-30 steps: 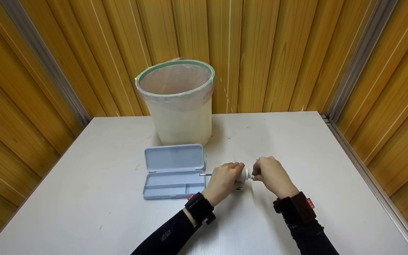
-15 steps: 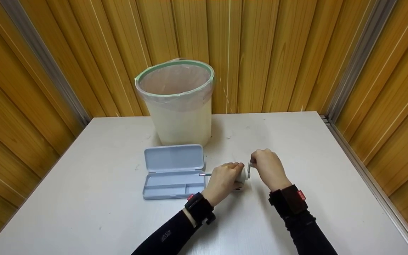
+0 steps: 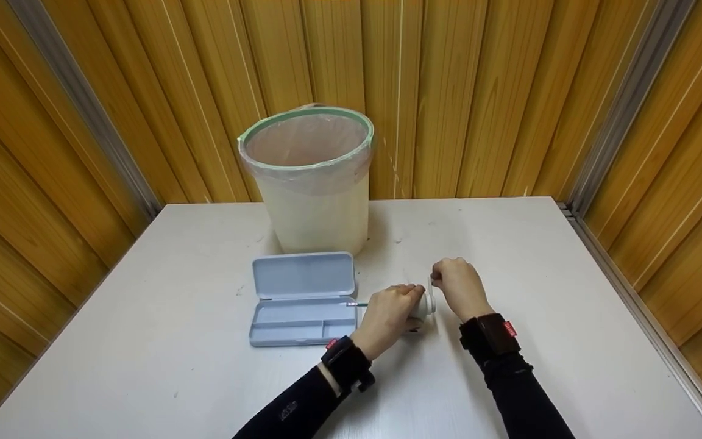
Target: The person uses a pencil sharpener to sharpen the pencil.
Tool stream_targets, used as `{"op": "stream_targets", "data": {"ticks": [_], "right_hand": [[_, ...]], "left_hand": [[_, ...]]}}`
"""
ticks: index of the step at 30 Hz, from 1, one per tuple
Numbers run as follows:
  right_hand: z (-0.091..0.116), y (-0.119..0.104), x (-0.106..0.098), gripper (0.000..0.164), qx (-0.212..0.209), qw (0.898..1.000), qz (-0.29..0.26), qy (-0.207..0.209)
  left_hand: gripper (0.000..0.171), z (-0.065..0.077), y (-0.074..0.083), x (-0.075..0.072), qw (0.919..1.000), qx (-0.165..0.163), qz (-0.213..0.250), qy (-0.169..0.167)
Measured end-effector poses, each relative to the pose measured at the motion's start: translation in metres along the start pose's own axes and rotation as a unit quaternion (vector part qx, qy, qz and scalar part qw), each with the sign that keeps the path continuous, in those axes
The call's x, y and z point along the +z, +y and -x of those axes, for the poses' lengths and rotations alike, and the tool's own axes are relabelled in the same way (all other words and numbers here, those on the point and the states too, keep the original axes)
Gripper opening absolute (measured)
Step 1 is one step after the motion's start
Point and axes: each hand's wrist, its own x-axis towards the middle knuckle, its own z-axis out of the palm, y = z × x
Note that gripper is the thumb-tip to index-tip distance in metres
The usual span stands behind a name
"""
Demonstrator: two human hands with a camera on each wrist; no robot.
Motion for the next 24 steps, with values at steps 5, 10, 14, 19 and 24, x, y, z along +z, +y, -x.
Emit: {"op": "stream_targets", "data": {"ticks": [5, 10, 14, 19, 24], "right_hand": [[0.000, 0.010, 0.011, 0.002, 0.004, 0.999, -0.007, -0.041], [0.007, 0.017, 0.022, 0.009, 0.001, 0.996, -0.005, -0.089], [0.014, 0.019, 0.026, 0.010, -0.006, 0.995, -0.014, -0.099], [0.019, 0.018, 0.026, 0.008, -0.003, 0.993, -0.034, -0.113], [0.023, 0.018, 0.027, 0.008, -0.009, 0.991, -0.058, -0.121]], "left_hand": [[0.049, 0.000, 0.001, 0.001, 0.9999, 0.000, 0.006, 0.010], [0.046, 0.000, 0.000, 0.001, 0.9998, 0.001, 0.016, 0.014], [0.044, 0.000, -0.001, 0.001, 0.9996, -0.001, 0.025, 0.012], [0.041, 0.000, -0.003, 0.000, 0.9992, 0.000, 0.038, 0.010], [0.043, 0.001, -0.003, 0.000, 0.9990, 0.001, 0.044, 0.000]]}}
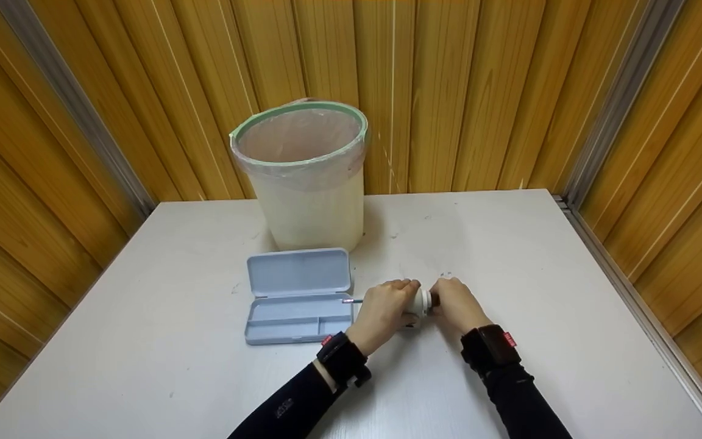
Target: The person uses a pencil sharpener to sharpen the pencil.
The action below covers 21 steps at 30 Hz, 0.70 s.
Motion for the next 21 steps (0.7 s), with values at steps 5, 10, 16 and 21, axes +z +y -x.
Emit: {"op": "stream_targets", "data": {"ticks": [5, 10, 16, 21], "right_hand": [[0.0031, 0.0032, -0.0007, 0.007, -0.022, 1.000, -0.015, 0.001], [0.0039, 0.0029, -0.0018, 0.006, -0.034, 0.999, -0.013, 0.005], [0.0052, 0.0007, -0.0006, 0.005, -0.020, 0.999, -0.030, -0.002], [0.0068, -0.0013, 0.0005, 0.007, -0.003, 0.999, -0.034, -0.007]], "left_hand": [[0.044, -0.0003, 0.0000, -0.0019, 1.0000, 0.004, 0.002, 0.001], [0.043, -0.0008, -0.0003, -0.0034, 1.0000, 0.009, -0.001, 0.004], [0.046, -0.0019, -0.0002, -0.0047, 0.9998, 0.012, -0.009, -0.010], [0.054, -0.0024, 0.0001, -0.0063, 0.9993, 0.009, -0.002, -0.036]]}}
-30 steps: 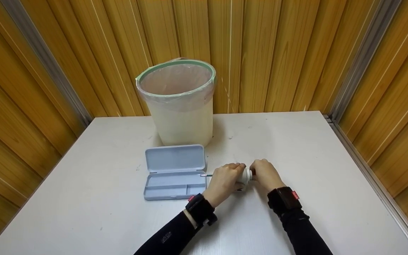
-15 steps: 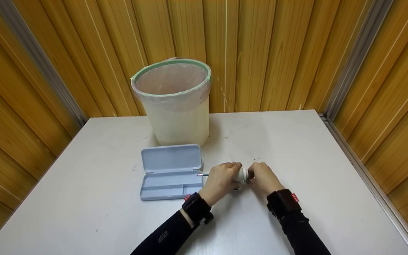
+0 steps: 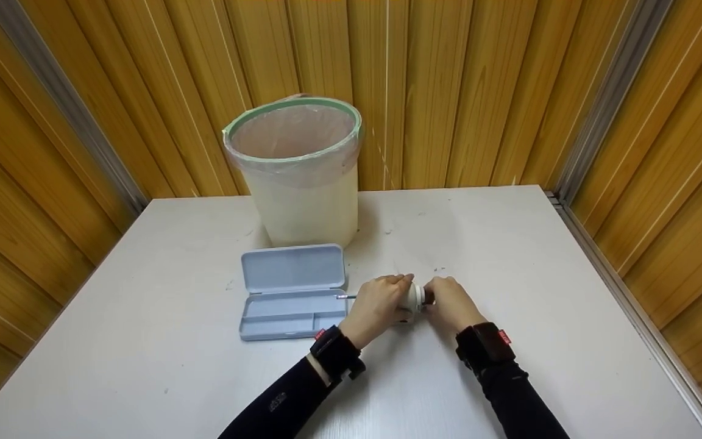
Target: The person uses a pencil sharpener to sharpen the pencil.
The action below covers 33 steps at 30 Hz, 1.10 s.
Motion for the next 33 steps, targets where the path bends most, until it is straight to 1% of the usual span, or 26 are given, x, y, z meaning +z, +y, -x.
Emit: {"op": "stream_targets", "data": {"ticks": [5, 8, 11, 13, 15, 16, 18, 22, 25, 27, 30, 33], "right_hand": [[-0.002, -0.002, 0.001, 0.008, -0.005, 1.000, 0.011, 0.004], [-0.002, -0.004, 0.001, 0.015, 0.001, 1.000, 0.009, -0.007], [-0.002, -0.008, -0.002, 0.036, 0.017, 0.999, 0.001, -0.029], [-0.001, -0.012, -0.005, 0.054, 0.018, 0.999, -0.005, -0.039], [0.000, -0.016, -0.009, 0.070, 0.011, 0.999, -0.005, -0.039], [0.000, -0.019, -0.011, 0.075, 0.006, 0.999, -0.005, -0.036], [0.001, -0.025, -0.014, 0.078, -0.004, 1.000, -0.004, -0.025], [0.000, -0.041, -0.013, 0.077, -0.024, 1.000, -0.001, 0.006], [-0.003, -0.051, -0.008, 0.071, -0.043, 0.999, 0.006, 0.027], [-0.006, -0.055, -0.003, 0.064, -0.057, 0.998, 0.014, 0.035], [-0.009, -0.059, 0.001, 0.055, -0.066, 0.997, 0.030, 0.039], [-0.011, -0.060, 0.004, 0.049, -0.066, 0.996, 0.041, 0.036]], "left_hand": [[0.062, -0.002, -0.004, -0.005, 0.9992, -0.007, 0.024, -0.030], [0.067, -0.003, -0.009, -0.010, 0.9970, -0.006, 0.064, -0.043], [0.070, -0.004, -0.016, -0.015, 0.9917, 0.004, 0.123, -0.037], [0.072, -0.003, -0.023, -0.021, 0.9884, 0.013, 0.148, -0.033], [0.073, -0.002, -0.032, -0.028, 0.9867, 0.019, 0.158, -0.033], [0.073, -0.001, -0.037, -0.031, 0.9868, 0.016, 0.157, -0.037], [0.067, 0.003, -0.047, -0.038, 0.9874, 0.010, 0.149, -0.053], [0.051, 0.011, -0.062, -0.044, 0.9882, -0.029, 0.115, -0.096], [0.039, 0.015, -0.065, -0.040, 0.9884, -0.050, 0.090, -0.111], [0.031, 0.017, -0.063, -0.035, 0.9900, -0.051, 0.078, -0.106], [0.021, 0.020, -0.059, -0.026, 0.9936, -0.041, 0.064, -0.083], [0.015, 0.023, -0.055, -0.016, 0.9963, -0.031, 0.058, -0.055]]}}
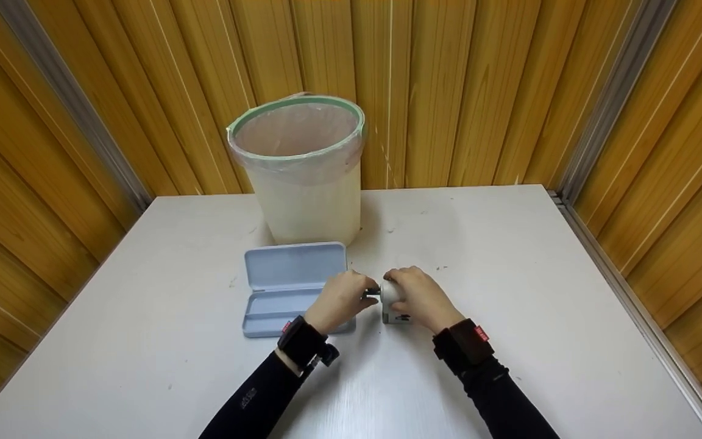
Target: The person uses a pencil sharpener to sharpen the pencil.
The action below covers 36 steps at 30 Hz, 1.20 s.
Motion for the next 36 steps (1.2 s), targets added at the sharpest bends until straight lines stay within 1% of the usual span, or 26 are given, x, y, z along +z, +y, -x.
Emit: {"op": "stream_targets", "data": {"ticks": [3, 7, 14, 19, 23, 30, 33, 36], "right_hand": [[0.001, -0.001, 0.002, 0.047, 0.005, 1.000, 0.001, -0.004], [0.002, -0.003, 0.003, 0.046, 0.007, 1.000, 0.004, -0.004], [0.000, -0.003, 0.004, 0.047, 0.005, 1.000, 0.018, -0.005], [-0.001, -0.004, 0.004, 0.047, 0.009, 1.000, 0.018, -0.008], [-0.003, -0.004, 0.002, 0.047, 0.021, 1.000, 0.018, -0.013], [-0.001, -0.003, 0.001, 0.047, 0.038, 0.999, 0.021, -0.018], [0.000, -0.004, 0.001, 0.047, 0.038, 0.999, 0.019, -0.016], [-0.001, -0.004, 0.001, 0.047, 0.039, 0.999, 0.017, -0.014]], "left_hand": [[0.013, 0.002, 0.000, 0.007, 0.9998, 0.010, 0.000, 0.019], [0.015, 0.003, -0.003, 0.012, 0.9994, 0.019, 0.001, 0.030], [0.012, 0.006, -0.013, 0.012, 0.9988, 0.013, 0.030, 0.037], [0.012, 0.009, -0.022, 0.011, 0.9981, 0.015, 0.039, 0.045], [0.015, 0.011, -0.035, 0.009, 0.9977, 0.016, 0.048, 0.046], [0.018, 0.018, -0.067, 0.002, 0.9954, -0.015, 0.080, 0.050], [0.019, 0.022, -0.077, -0.001, 0.9943, -0.019, 0.089, 0.055], [0.019, 0.024, -0.083, -0.003, 0.9938, -0.021, 0.090, 0.061]]}}
